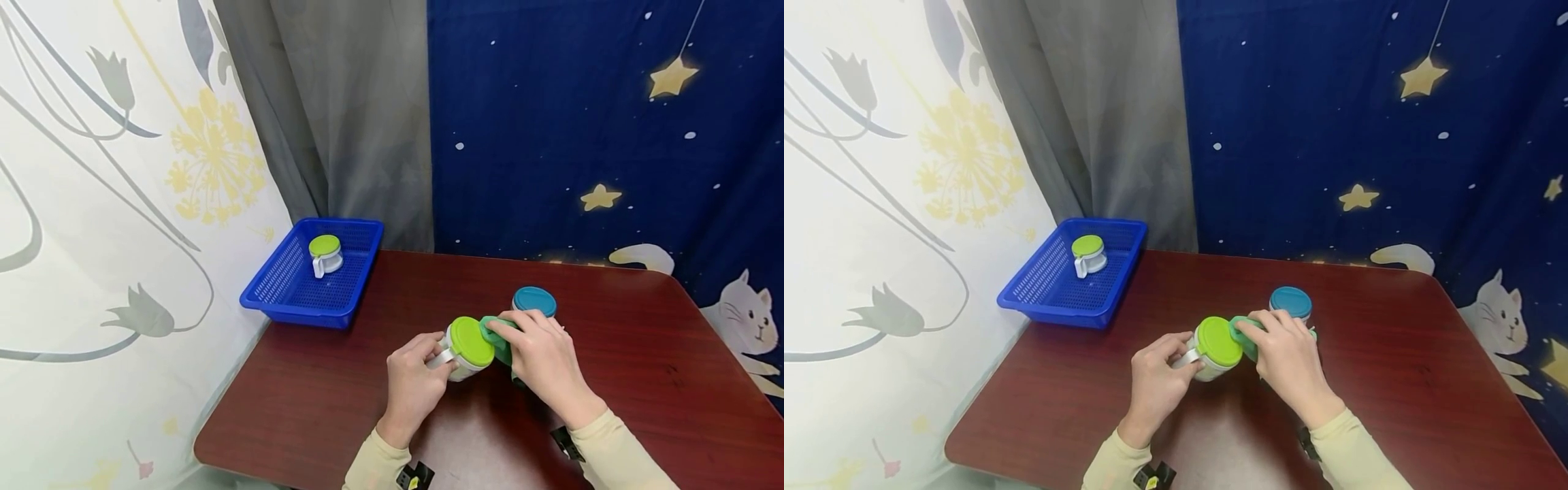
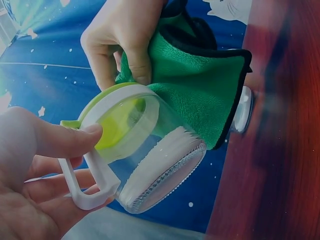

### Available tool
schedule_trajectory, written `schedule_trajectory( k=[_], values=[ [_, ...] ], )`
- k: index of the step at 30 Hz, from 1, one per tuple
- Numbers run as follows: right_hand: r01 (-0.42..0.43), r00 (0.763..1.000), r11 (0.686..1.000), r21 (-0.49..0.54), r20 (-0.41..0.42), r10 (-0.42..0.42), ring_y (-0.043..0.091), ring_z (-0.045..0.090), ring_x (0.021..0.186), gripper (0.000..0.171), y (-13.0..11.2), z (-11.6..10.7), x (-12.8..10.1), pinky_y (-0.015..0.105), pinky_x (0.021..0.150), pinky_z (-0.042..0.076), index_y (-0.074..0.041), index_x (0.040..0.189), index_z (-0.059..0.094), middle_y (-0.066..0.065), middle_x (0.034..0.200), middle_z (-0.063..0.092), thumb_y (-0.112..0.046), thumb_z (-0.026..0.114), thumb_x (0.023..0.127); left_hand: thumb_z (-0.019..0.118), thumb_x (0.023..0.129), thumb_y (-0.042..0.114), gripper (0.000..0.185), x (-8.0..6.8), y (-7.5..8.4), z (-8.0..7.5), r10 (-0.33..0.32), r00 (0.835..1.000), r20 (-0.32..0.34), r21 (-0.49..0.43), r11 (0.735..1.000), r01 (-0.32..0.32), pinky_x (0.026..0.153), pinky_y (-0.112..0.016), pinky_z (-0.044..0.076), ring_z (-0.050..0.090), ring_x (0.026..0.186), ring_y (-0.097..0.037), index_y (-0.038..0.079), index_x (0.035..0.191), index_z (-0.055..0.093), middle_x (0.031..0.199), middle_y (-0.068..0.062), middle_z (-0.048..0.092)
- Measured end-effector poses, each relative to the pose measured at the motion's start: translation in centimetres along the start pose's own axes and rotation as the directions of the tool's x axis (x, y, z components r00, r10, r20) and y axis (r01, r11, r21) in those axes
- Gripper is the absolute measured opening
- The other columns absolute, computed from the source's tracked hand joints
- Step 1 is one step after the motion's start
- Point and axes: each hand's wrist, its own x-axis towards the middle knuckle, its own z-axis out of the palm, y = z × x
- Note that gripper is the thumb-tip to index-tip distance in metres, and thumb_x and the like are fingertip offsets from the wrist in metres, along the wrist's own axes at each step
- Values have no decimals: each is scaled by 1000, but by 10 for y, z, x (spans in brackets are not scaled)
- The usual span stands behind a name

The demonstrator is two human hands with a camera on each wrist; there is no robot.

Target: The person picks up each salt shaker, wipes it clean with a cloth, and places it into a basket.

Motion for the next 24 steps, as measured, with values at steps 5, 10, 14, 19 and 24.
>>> schedule_trajectory(
  k=[5, 10, 14, 19, 24],
  values=[
    [-7, 1000, 1000, 20, -14, 7, 28, 61, 105, 41, -2, -1, 0, 46, 75, 54, -20, 117, 75, 3, 115, 68, 3, 60, 86, 93, 62, 5, 32, 0, 1, 0, -8, 1000, 8, -2, 1000, 8, 65, -24, 56, 64, 71, -6, 12, 87, 76, 94, 4, 72],
    [3, 997, 994, 105, -73, 5, 25, 62, 103, 40, -6, -1, 2, 44, 79, 55, -20, 116, 75, -1, 114, 69, 2, 60, 87, 94, 62, 5, 30, -1, 1, 1, -3, 1000, 8, -7, 1000, 3, 65, -25, 56, 63, 71, -6, 12, 85, 75, 95, 1, 73],
    [13, 995, 985, 174, -102, 5, 23, 63, 105, 39, -14, -3, 4, 44, 81, 55, -20, 118, 75, -3, 115, 69, 0, 62, 87, 94, 62, 5, 31, -2, 1, 2, -5, 1000, 12, -18, 1000, 5, 64, -25, 56, 62, 69, -6, 9, 87, 76, 94, -1, 73],
    [20, 993, 977, 211, -116, 5, 22, 63, 105, 36, -25, -8, 6, 43, 79, 56, -20, 118, 75, -3, 116, 69, -4, 62, 89, 94, 62, 5, 28, -3, 1, 3, -20, 1000, 10, -35, 999, 20, 64, -24, 56, 62, 70, -5, 11, 80, 74, 97, -2, 74],
    [67, 986, 970, 235, -162, -29, 21, 64, 101, 35, -37, -12, 9, 41, 79, 55, -20, 118, 75, -3, 115, 70, -5, 60, 89, 95, 62, 4, 29, -4, -1, 4, -22, 1000, 8, -56, 998, 22, 64, -23, 55, 63, 71, -5, 13, 74, 70, 99, -2, 74]
  ],
)
